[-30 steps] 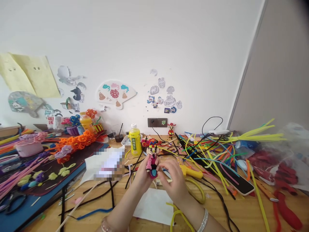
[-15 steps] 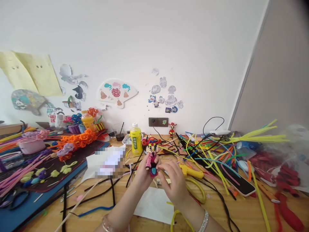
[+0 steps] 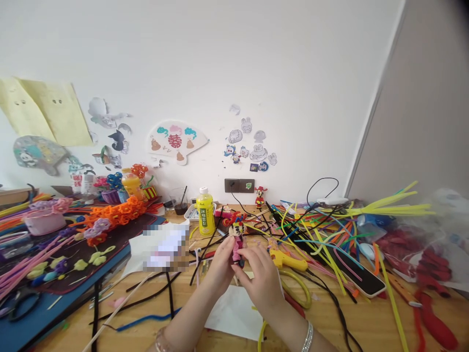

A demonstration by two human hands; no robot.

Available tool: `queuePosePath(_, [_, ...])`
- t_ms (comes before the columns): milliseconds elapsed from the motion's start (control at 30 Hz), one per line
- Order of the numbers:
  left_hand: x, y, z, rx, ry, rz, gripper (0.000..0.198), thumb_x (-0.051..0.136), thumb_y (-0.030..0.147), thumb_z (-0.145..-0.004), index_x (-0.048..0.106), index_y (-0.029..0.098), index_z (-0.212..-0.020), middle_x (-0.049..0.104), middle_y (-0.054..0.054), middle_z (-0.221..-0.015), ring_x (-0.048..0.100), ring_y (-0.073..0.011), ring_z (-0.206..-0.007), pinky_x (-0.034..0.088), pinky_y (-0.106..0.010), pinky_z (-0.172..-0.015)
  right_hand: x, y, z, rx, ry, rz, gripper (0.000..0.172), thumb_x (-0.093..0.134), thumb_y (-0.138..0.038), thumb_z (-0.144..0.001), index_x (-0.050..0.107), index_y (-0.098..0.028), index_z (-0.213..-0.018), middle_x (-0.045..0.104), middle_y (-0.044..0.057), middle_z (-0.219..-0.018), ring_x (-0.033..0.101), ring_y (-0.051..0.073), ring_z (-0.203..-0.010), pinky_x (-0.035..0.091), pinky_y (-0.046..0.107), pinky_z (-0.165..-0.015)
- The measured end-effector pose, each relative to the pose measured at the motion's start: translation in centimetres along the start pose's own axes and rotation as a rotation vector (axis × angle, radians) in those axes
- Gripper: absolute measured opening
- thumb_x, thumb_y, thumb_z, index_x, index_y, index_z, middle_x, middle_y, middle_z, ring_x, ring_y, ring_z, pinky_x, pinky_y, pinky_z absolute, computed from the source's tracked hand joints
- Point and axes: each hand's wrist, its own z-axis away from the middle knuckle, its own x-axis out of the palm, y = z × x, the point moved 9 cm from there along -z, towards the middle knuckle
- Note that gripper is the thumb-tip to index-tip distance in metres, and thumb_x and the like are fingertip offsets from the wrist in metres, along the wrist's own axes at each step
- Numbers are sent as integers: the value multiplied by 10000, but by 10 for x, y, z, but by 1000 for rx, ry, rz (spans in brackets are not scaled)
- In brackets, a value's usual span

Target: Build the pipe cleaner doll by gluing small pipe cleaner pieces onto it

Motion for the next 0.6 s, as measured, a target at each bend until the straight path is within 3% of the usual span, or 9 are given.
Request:
queuePosePath(167, [3,-1,-1,-6,-60,73,236,628,381,-726,593,150,-700,572,4,-674,503,-102,-616,399,-194,-598,-10,-1,-1,-21,106,-80,165,474,-149,-823,558,-199,-956,639,56,-852,584,194,-805,484,339,-718])
queuePosePath(300, [-2,-1,-2,-13,3,122,185,640,343,-708,610,163,-737,596,4,-692,530,-117,-642,412,-214,-640,-17,5,-3,50,179,-193,149,493,-136,-803,563,-203,-916,623,45,-815,583,175,-744,494,320,-681])
queuePosePath(600, [0,-2,-2,-48,-3,127,167,597,317,-723,624,164,-783,614,-8,-688,560,-147,-654,428,-253,-661,-10,-3,-1,-46,94,-102,254,457,-81,-810,584,-202,-994,556,65,-883,542,186,-842,475,326,-738])
